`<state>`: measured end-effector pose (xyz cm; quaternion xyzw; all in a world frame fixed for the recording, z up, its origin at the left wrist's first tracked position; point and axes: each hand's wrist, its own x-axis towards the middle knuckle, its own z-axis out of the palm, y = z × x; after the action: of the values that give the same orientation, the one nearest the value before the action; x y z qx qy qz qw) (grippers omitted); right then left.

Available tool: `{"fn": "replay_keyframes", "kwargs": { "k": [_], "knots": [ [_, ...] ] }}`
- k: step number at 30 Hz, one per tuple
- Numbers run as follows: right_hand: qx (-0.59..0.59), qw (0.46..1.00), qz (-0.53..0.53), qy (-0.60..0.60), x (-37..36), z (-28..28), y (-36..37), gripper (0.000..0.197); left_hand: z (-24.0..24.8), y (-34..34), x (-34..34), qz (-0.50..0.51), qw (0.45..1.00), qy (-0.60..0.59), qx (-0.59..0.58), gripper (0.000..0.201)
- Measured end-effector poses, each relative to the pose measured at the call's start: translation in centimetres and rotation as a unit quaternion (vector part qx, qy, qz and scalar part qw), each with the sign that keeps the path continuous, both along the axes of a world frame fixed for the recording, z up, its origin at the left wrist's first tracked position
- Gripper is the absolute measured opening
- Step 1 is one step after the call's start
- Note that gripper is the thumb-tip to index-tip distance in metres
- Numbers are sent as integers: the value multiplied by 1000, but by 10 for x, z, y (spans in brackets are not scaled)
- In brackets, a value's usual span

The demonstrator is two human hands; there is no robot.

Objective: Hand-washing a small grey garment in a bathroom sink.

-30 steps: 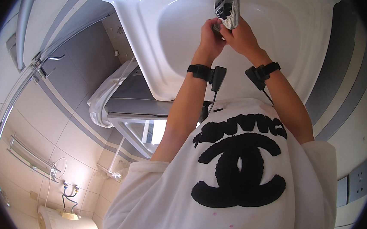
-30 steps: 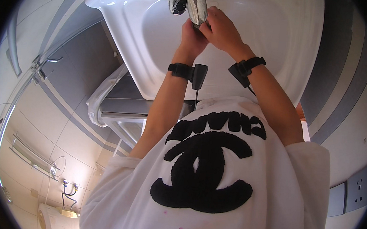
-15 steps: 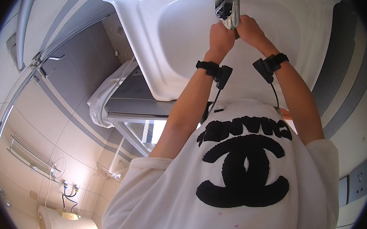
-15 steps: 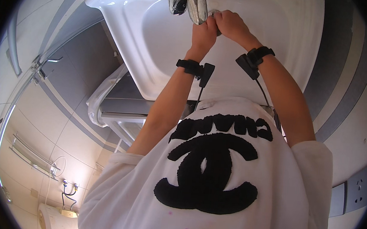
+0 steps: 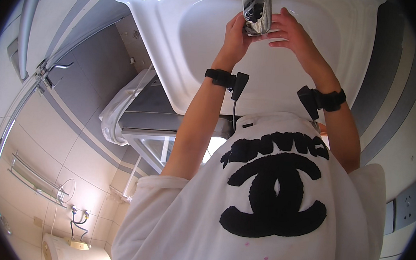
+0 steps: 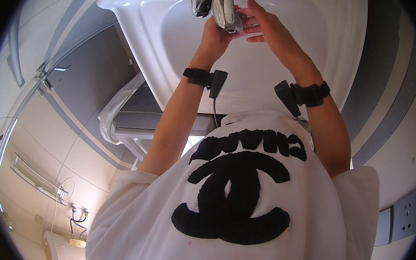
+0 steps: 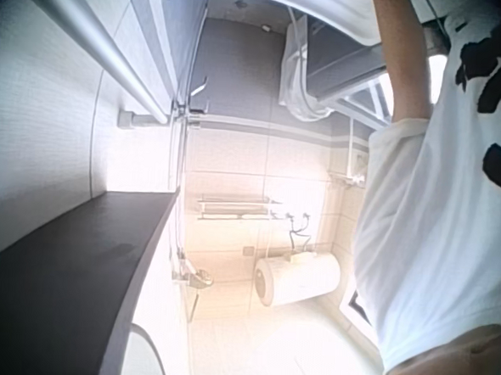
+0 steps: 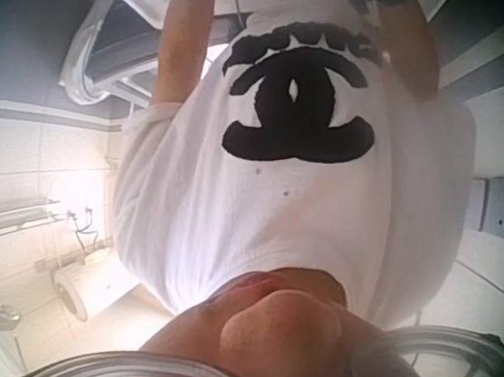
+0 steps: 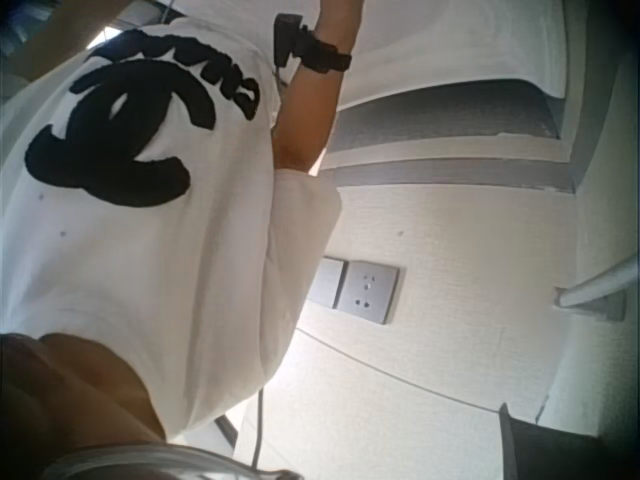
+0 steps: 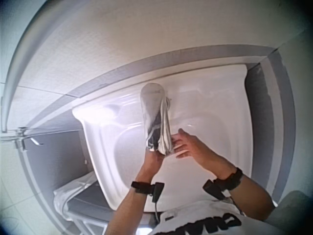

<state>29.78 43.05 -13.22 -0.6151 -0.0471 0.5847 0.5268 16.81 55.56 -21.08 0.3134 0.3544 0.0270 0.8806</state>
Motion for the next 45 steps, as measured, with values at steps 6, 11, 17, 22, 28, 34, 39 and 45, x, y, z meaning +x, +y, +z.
{"fn": "replay_keyframes", "kwargs": {
  "k": [6,11,17,22,28,34,39,45],
  "knots": [
    [59,993,37,-91,14,21,5,83,22,-3,-2,-1,998,-51,30,45],
    [118,978,77,-155,19,12,2,76,31,-5,2,14,996,-87,3,41],
    [119,976,112,-145,13,30,24,71,36,-6,-1,65,992,-83,-63,46],
    [149,988,32,5,17,43,40,78,41,-7,1,43,996,-70,-20,47],
    [178,974,114,78,29,49,32,91,32,-4,-7,29,997,-65,-25,48],
    [73,985,75,-139,0,26,30,77,28,-6,-14,-8,999,-25,-47,52],
    [91,986,82,-113,-5,3,19,71,16,-9,-22,-20,998,-8,-60,55],
    [129,991,0,-23,-16,-62,-24,59,16,-13,-25,-137,990,13,-37,56]
  ]
}}
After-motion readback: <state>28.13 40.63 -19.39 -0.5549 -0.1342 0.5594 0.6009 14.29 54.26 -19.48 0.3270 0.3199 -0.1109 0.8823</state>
